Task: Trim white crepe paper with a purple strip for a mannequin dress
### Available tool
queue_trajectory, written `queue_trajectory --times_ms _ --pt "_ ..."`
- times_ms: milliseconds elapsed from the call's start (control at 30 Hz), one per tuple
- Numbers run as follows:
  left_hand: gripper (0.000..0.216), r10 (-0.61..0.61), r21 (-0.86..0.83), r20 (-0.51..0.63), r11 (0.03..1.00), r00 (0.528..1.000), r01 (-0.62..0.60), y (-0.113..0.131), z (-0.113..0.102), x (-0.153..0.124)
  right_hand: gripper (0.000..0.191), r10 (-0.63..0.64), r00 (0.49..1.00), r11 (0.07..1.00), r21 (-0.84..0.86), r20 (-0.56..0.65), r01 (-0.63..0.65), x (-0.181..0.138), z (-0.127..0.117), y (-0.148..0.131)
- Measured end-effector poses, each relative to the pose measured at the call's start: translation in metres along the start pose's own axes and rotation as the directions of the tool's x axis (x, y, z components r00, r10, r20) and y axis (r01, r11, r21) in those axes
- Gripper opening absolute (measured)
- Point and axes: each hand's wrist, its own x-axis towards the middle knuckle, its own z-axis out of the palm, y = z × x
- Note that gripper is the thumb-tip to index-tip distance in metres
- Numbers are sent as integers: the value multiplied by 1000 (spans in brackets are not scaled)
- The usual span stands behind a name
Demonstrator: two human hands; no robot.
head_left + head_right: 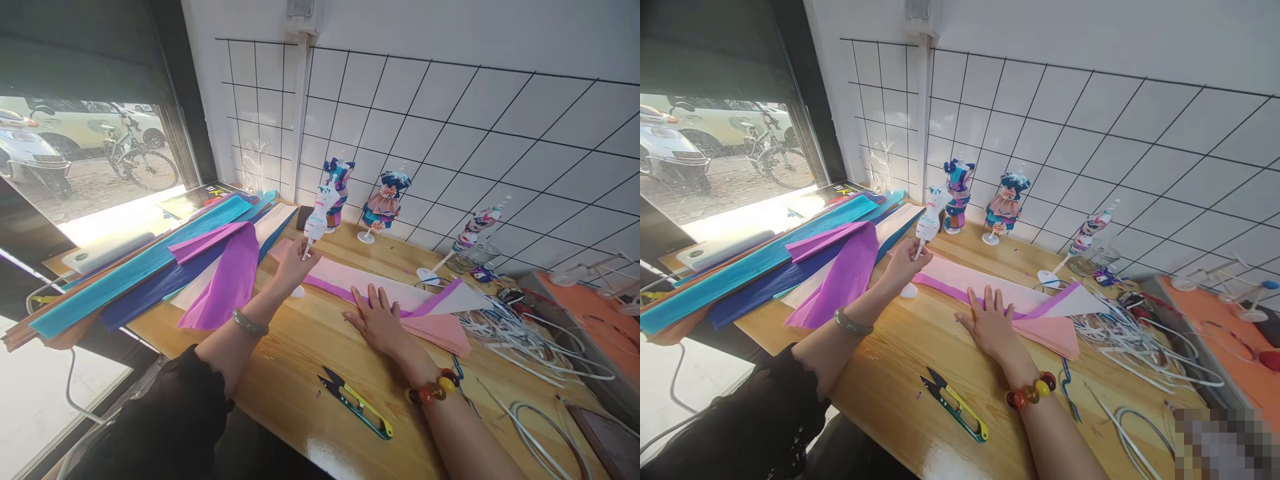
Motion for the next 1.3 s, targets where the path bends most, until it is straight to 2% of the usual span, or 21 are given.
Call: queue_trajectory --times_ms 300,467,700,800,933,1000,1100,1200,1300 --pt "25 -105 -126 74 985 992 114 -1 3 0 67 -37 998 999 -19 -59 36 -1 -2 -4" --pt "28 -117 -203 114 969 987 139 1 7 -2 64 -69 998 998 2 7 69 0 -1 -6" --pt "29 -104 -256 175 955 979 147 -1 13 -9 64 -93 996 993 66 -16 94 -1 -4 -7" --pt "32 -113 -284 200 944 973 168 -2 14 -12 63 -110 990 981 152 -87 122 -1 -13 -6" --pt "33 -122 -296 219 937 968 185 1 14 -13 51 -120 949 927 309 -291 212 -1 -28 -3" --pt "33 -128 -315 231 928 965 198 1 15 -14 44 -98 945 893 392 -312 222 -2 -35 -2" --pt "33 -132 -344 245 914 960 214 0 17 -15 37 -117 965 859 465 -234 217 -5 -44 -6" --pt "33 -138 -360 263 904 955 230 -3 19 -16 32 -237 960 830 483 -150 280 -14 -53 -16" --pt "31 -123 -387 288 892 950 233 -5 19 -15 23 -358 934 813 497 14 304 -26 -61 -27"
